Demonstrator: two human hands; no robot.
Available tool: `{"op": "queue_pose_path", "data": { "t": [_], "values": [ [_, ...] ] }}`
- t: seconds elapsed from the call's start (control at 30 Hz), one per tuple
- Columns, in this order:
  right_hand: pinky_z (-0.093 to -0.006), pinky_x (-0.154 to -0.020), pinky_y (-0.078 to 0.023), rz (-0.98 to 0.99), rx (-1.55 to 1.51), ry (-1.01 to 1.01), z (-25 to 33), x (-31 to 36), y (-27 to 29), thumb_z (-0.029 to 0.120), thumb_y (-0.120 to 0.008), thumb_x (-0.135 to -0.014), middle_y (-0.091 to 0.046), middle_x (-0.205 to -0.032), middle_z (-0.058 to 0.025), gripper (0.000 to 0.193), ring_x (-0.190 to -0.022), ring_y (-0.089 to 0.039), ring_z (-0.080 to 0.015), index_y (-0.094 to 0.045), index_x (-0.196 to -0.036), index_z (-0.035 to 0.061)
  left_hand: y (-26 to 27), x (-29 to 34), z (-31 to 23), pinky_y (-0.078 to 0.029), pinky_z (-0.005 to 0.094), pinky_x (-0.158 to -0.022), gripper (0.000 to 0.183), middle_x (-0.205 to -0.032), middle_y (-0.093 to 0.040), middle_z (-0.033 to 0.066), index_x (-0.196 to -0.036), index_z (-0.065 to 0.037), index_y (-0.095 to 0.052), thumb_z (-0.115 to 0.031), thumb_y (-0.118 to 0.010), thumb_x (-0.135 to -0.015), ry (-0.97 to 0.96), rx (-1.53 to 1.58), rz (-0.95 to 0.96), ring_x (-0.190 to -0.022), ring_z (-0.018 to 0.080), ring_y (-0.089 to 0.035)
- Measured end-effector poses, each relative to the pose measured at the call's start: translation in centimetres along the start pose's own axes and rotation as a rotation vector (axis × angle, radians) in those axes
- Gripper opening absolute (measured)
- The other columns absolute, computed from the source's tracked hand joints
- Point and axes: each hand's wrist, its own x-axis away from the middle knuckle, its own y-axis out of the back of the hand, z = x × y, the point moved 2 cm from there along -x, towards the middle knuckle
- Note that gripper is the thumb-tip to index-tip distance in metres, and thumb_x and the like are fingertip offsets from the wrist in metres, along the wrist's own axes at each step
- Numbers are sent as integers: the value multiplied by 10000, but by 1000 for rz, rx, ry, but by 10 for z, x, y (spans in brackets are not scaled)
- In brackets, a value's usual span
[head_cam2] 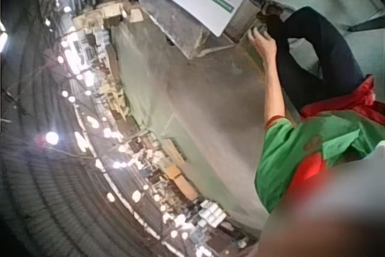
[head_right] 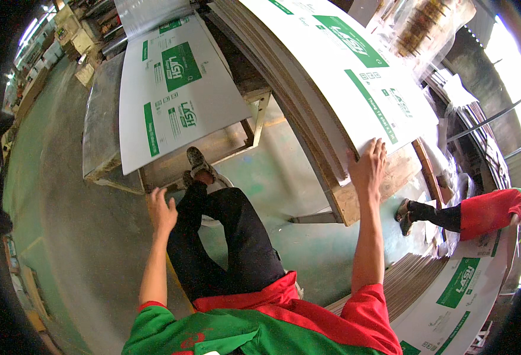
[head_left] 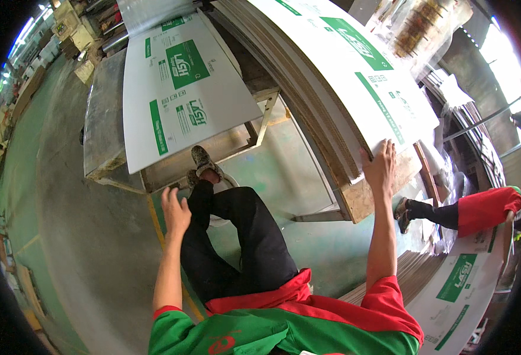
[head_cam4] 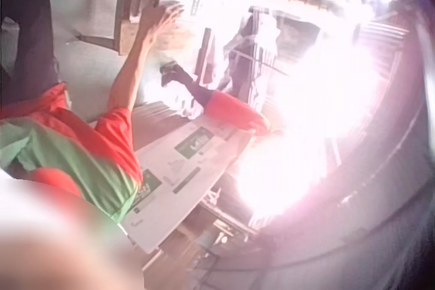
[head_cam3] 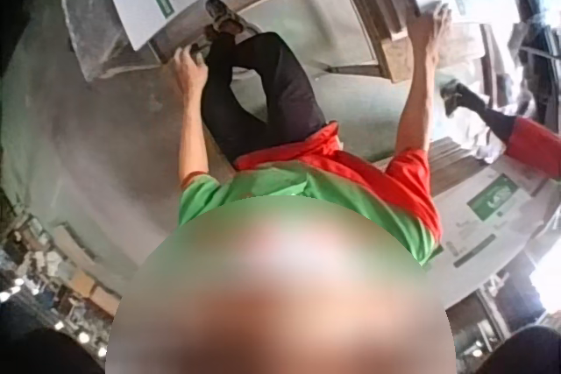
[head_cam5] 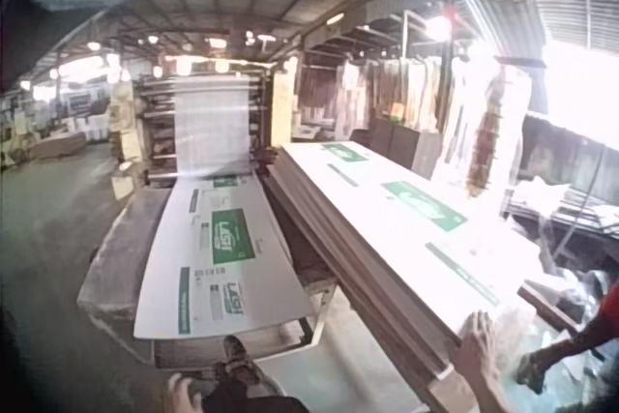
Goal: The person repeatedly picks up flat white cardboard sheets with green branding from a table and stacks them on a growing pile to the right. The action is continuous and repetitive throughout the clip.
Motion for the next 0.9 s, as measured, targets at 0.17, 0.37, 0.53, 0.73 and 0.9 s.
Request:
{"op": "queue_pose_path", "data": {
  "t": [0.17, 0.37, 0.53, 0.73, 0.9],
  "values": [
    [-463, -1120, -380, -53, 11, 0, -5, 9, -28, 226, -658, -900, -523, -1373, -301, 551, -1321, -481, -408, -519, -1314, -111, -47, 41, -42, -366, 495, -1088, 382, -1405, -428, 259, -1274, 32, -534, -97, -595, -920, -145, 109, 85, -1291, 442, -432],
    [-460, -966, -503, -90, 25, 92, 8, 23, -1, 70, -619, -824, -648, -1194, -267, 295, -1133, -626, -395, -639, -1078, -79, -74, 55, -132, -413, 475, -1050, 397, -1313, -524, 252, -1249, 30, -565, -185, -614, -918, -362, 401, 151, -1217, 436, -508],
    [-407, -637, -568, 15, 134, 304, 67, 73, 41, 33, -568, -795, -685, -869, -202, 155, -780, -702, -300, -647, -886, -65, -60, 61, -251, -466, 390, -1003, 509, -1308, -574, 188, -1304, 13, -566, -390, -542, -994, -90, 1059, 771, -1171, 287, -586],
    [-419, -845, -534, -136, -220, 675, 52, 109, 106, 120, -623, -857, -677, -1026, -236, 236, -973, -683, -340, -640, -1004, -64, -9, 64, -368, -469, 326, -651, 368, -817, -645, 67, -958, 11, -670, -348, -594, -939, -170, 1383, 636, -693, 161, -575],
    [-429, -1079, -381, -520, -679, -44, -120, 122, 135, 304, -643, -942, -547, -1369, -193, 483, -1266, -513, -315, -563, -1330, 27, 72, 115, -284, -522, 311, -667, 242, -844, -688, 80, -957, -2, -688, -232, -662, -887, -151, 1544, 260, -720, 163, -654]
  ]
}}
